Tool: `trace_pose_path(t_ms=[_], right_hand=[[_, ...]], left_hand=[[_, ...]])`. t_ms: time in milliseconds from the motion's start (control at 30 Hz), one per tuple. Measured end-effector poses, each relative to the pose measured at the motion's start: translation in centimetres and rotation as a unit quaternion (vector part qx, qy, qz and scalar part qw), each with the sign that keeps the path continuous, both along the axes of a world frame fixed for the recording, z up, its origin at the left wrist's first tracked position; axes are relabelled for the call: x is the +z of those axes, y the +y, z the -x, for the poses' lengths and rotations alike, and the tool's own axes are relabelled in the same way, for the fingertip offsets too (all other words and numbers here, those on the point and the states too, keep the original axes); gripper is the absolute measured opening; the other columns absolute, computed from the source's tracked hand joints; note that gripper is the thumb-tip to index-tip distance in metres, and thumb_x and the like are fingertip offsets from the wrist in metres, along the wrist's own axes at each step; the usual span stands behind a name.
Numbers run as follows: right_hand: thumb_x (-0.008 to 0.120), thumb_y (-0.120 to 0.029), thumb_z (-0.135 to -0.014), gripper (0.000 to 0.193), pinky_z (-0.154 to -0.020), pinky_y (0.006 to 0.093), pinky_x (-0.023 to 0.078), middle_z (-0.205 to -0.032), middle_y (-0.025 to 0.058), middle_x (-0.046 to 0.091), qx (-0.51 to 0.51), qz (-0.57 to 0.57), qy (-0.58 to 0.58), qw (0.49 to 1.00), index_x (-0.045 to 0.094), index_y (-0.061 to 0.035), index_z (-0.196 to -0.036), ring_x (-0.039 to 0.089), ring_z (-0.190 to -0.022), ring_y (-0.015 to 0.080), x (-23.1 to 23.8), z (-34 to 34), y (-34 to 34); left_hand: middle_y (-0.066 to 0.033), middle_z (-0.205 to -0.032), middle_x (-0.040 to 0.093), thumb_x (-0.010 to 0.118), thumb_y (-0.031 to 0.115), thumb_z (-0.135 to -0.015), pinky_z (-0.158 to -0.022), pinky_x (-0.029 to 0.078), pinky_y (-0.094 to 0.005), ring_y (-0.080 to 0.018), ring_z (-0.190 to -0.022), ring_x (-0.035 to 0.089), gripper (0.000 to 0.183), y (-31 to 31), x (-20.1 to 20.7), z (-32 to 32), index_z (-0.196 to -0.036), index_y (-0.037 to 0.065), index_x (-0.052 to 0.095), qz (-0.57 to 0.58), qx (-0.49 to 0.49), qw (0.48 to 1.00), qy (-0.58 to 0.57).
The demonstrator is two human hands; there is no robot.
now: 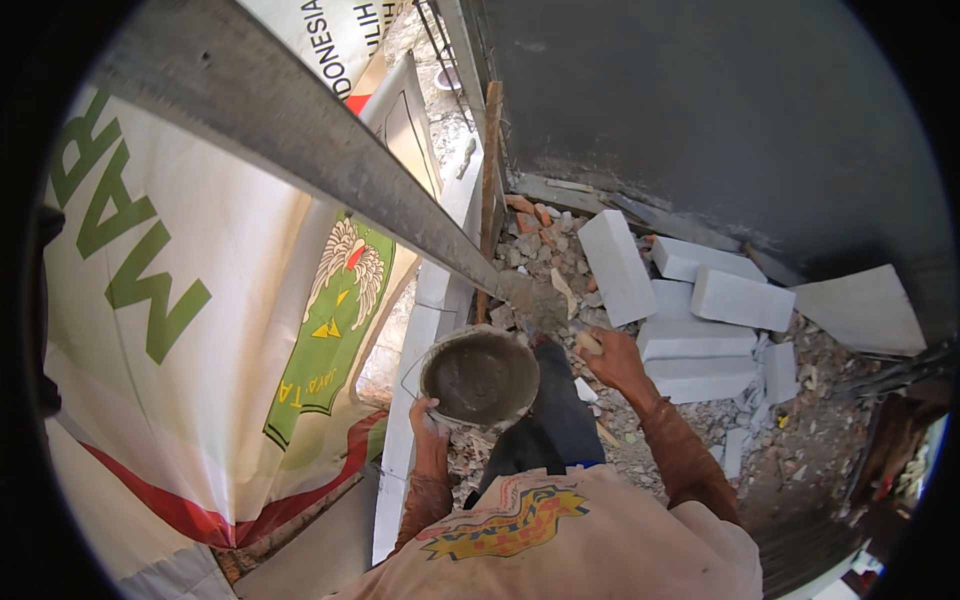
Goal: The person applies cement to a wall using a trowel and bucket, then uses a hammer to break a white block and places the pieces into the bucket. The person continues to apply cement to the wall in a construction setting.
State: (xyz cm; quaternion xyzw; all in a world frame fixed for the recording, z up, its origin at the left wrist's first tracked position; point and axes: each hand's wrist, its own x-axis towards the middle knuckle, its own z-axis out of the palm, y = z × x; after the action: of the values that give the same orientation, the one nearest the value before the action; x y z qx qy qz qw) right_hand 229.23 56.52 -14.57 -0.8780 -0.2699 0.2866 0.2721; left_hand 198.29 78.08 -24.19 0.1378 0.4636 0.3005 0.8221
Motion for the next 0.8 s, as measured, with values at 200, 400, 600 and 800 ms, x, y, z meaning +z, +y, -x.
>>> trace_pose_path(t_ms=[200, 400, 600, 800], right_hand=[[0.07, -0.03, -0.084, 0.044, -0.081, 0.0507, 0.051, -0.096, 0.0276, 0.069, 0.005, -0.043, 0.019, 0.999, 0.066, 0.004, -0.111, 0.066, -0.094, 0.0444, -6.7, -6.5, 11.3], [0.064, -0.029, -0.09, 0.043, -0.079, 0.051, 0.051, -0.098, 0.029, 0.067, -0.027, -0.084, 0.133, 0.987, 0.061, 0.0089, -0.11, 0.065, -0.088, 0.0463, -15.3, -11.3, 28.1], [0.061, -0.022, -0.089, 0.038, -0.071, 0.0505, 0.053, -0.094, 0.036, 0.064, -0.013, -0.124, 0.006, 0.992, 0.061, 0.0135, -0.104, 0.067, -0.081, 0.0413, -23.5, -15.6, 42.0], [0.052, -0.01, -0.092, 0.031, -0.065, 0.0431, 0.054, -0.106, 0.0346, 0.064, -0.003, -0.075, -0.181, 0.981, 0.057, 0.0123, -0.113, 0.068, -0.08, 0.0372, -30.4, -18.8, 50.0]], left_hand=[[-0.0181, -0.102, 0.067, 0.057, 0.001, -0.067, -0.09, 0.055, -0.0416, -0.0326, -0.093, 0.067, 0.039, 0.0, -2.2, 1.5, -0.104, -0.01, 0.062, 0.014, 0.02, 0.998, 0.052], [-0.0181, -0.104, 0.068, 0.056, 0.001, -0.066, -0.092, 0.055, -0.0423, -0.0326, -0.094, 0.067, 0.041, -0.9, -1.4, 2.6, -0.105, -0.01, 0.063, 0.004, 0.061, 0.992, 0.106], [-0.0206, -0.119, 0.065, 0.054, 0.003, -0.067, -0.105, 0.048, -0.0459, -0.0362, -0.11, 0.062, 0.049, -2.3, -0.4, 2.7, -0.115, -0.01, 0.061, 0.015, 0.094, 0.983, 0.155], [-0.0186, -0.126, 0.062, 0.054, 0.006, -0.069, -0.111, 0.042, -0.0465, -0.0352, -0.119, 0.058, 0.054, -4.0, -0.4, 2.7, -0.121, -0.007, 0.059, 0.063, 0.121, 0.979, 0.149]])
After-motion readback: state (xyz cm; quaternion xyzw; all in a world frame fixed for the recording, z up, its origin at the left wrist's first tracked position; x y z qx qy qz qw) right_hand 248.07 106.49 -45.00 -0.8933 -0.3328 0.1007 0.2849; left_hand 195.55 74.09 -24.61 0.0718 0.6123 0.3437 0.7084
